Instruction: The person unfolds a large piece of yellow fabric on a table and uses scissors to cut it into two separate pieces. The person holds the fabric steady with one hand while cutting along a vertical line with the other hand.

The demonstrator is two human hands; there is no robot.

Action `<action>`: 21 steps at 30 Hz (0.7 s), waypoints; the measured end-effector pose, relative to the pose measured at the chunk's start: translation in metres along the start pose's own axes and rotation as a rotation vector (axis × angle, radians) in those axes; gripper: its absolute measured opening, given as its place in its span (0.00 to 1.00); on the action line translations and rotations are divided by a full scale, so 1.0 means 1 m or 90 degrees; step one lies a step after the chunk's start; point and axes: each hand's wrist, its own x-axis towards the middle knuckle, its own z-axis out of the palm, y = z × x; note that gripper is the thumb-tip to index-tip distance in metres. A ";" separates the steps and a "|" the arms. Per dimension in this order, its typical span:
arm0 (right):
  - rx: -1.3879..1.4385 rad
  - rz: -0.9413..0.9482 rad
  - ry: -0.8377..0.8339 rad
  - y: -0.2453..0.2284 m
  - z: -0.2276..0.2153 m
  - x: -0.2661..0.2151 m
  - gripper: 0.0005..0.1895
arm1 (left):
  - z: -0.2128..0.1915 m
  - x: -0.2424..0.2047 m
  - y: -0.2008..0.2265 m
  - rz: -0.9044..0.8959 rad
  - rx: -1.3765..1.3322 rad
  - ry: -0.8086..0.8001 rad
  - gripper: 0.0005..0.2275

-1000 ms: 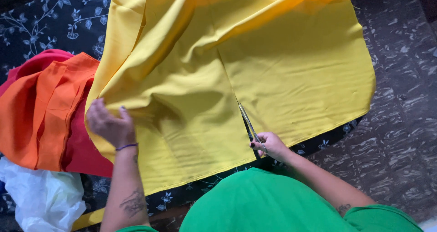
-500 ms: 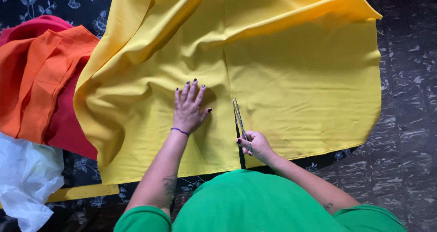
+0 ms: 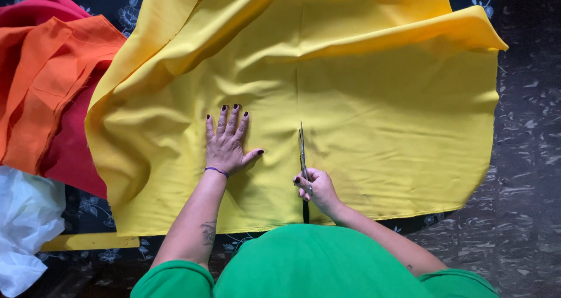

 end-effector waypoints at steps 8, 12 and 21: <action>-0.022 -0.026 0.064 -0.016 0.021 0.009 0.17 | -0.001 -0.001 -0.004 0.012 -0.024 0.003 0.52; -0.039 -0.028 0.099 -0.023 0.027 0.012 0.16 | 0.000 -0.001 -0.005 0.017 -0.036 0.008 0.51; -0.028 -0.032 0.134 -0.018 0.023 0.018 0.14 | -0.001 0.001 -0.007 0.032 -0.079 0.036 0.51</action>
